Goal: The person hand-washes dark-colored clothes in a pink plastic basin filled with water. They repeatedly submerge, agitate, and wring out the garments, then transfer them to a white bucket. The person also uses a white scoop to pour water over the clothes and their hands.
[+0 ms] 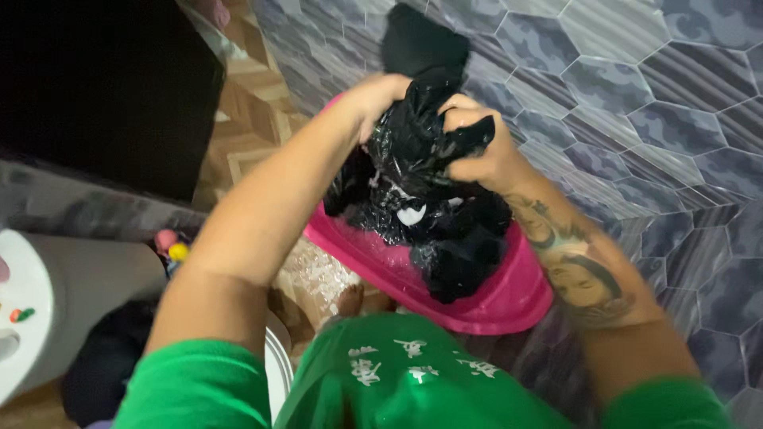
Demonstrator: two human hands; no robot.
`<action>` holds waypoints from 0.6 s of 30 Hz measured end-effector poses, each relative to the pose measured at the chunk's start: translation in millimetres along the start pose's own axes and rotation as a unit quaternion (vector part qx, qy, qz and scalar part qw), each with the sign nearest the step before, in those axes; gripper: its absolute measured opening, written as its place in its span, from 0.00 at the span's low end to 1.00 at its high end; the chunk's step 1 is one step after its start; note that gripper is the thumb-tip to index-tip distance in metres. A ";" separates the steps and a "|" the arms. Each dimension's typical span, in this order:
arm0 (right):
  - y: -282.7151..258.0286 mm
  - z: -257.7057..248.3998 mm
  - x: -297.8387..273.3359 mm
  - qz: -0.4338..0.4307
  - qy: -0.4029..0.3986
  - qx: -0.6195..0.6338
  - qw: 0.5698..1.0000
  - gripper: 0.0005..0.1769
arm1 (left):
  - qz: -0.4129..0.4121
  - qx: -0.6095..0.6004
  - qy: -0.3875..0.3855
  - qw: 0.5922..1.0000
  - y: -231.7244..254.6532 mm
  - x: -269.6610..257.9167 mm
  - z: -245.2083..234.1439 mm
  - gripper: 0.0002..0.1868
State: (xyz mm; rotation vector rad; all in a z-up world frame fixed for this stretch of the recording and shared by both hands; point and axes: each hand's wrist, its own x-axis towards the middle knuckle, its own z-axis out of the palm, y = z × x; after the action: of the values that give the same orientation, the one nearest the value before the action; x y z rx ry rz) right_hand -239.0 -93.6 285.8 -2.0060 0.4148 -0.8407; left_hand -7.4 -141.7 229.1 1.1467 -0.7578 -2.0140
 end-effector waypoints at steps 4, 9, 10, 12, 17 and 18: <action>-30.4 13.4 0.0 -0.092 -0.122 -0.145 0.978 0.19 | 0.052 0.456 0.086 0.884 20.4 13.6 28.3 0.30; -29.1 45.8 -0.5 -0.099 -0.237 -0.350 0.901 0.21 | 0.143 0.715 0.064 0.681 11.7 22.4 81.6 0.33; -25.0 50.4 -1.2 -0.084 -0.257 -0.369 0.889 0.21 | 0.150 0.709 0.078 0.684 2.9 21.8 84.1 0.32; -13.8 55.9 -4.6 -0.059 -0.272 -0.369 0.887 0.21 | 0.166 0.698 0.108 0.688 -17.9 24.9 83.5 0.29; 35.4 41.4 -26.6 -0.091 -0.201 -0.249 0.943 0.20 | 0.131 0.619 0.184 0.752 -52.6 62.9 40.4 0.28; 46.0 36.8 -34.2 -0.060 -0.175 -0.179 0.966 0.23 | 0.120 0.607 0.195 0.761 -56.9 69.7 28.1 0.27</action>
State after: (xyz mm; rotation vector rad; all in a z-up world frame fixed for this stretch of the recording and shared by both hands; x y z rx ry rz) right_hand -236.1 -76.4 219.9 -2.4806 0.2545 -0.4861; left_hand -74.1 -159.0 164.7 1.9061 -1.9559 -0.8240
